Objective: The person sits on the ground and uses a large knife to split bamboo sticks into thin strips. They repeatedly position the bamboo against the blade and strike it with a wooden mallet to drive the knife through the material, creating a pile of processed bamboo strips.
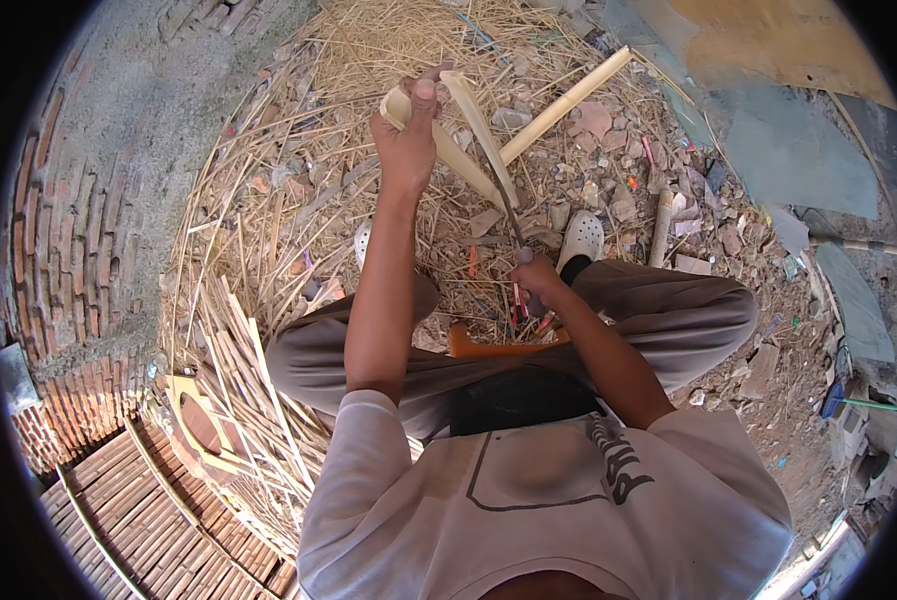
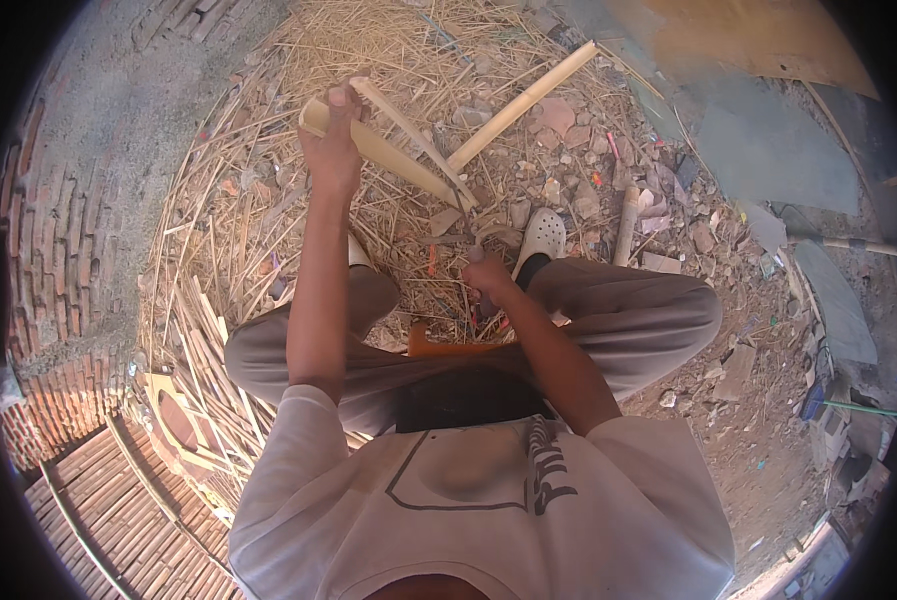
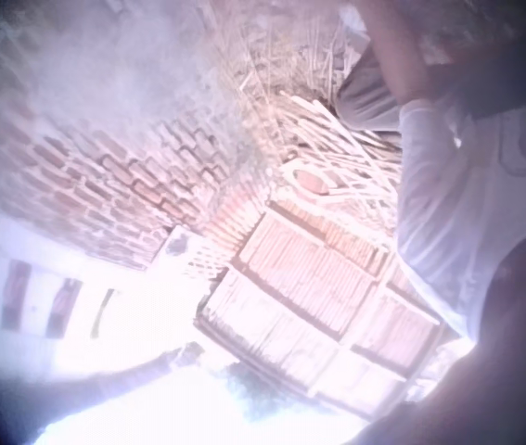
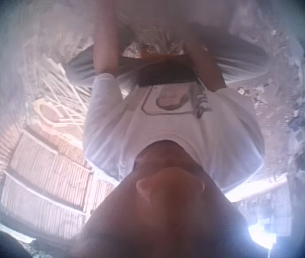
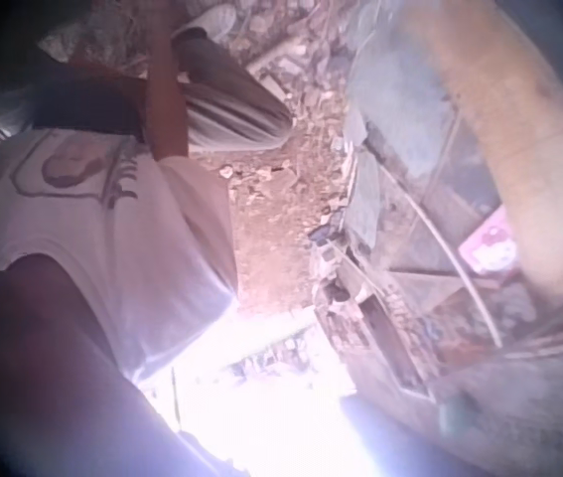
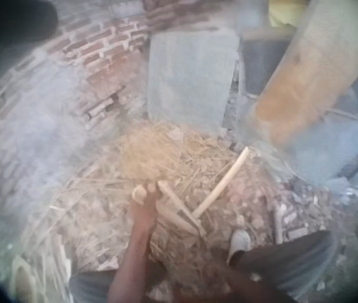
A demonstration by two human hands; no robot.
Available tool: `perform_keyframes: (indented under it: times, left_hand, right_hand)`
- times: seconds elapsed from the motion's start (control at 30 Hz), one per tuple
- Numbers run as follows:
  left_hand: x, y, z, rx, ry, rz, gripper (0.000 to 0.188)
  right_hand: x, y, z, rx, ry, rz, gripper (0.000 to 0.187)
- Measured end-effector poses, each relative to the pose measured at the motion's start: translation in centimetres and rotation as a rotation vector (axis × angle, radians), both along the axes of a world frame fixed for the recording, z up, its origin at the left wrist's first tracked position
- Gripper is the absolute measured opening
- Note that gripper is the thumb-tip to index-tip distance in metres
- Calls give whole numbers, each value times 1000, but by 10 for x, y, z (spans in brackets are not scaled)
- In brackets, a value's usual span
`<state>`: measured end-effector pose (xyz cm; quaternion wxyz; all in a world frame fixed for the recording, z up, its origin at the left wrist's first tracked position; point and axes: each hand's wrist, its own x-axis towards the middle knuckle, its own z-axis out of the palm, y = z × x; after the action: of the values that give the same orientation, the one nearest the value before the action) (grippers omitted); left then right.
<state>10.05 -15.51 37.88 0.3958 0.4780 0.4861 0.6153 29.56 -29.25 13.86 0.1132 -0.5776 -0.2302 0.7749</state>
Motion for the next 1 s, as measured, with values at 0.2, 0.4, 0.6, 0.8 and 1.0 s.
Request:
perform_keyframes:
  times: [0.2,0.4,0.6,0.8,1.0]
  left_hand:
    - [14,3,-6,102,39,9,64]
    - [17,15,-3,71,46,67,56]
    - [-10,45,16,137,19,158,48]
    - [-18,30,32,113,101,203,46]
    - [-37,1,19,228,215,340,47]
  right_hand:
    - [-8,-3,-22,698,-584,189,27]
    - [-13,-15,-25,570,-626,79,23]
    - [14,-48,-95,308,-399,406,17]
    - [27,-37,-93,-517,460,-41,8]
    - [-5,-22,-21,537,-489,121,19]
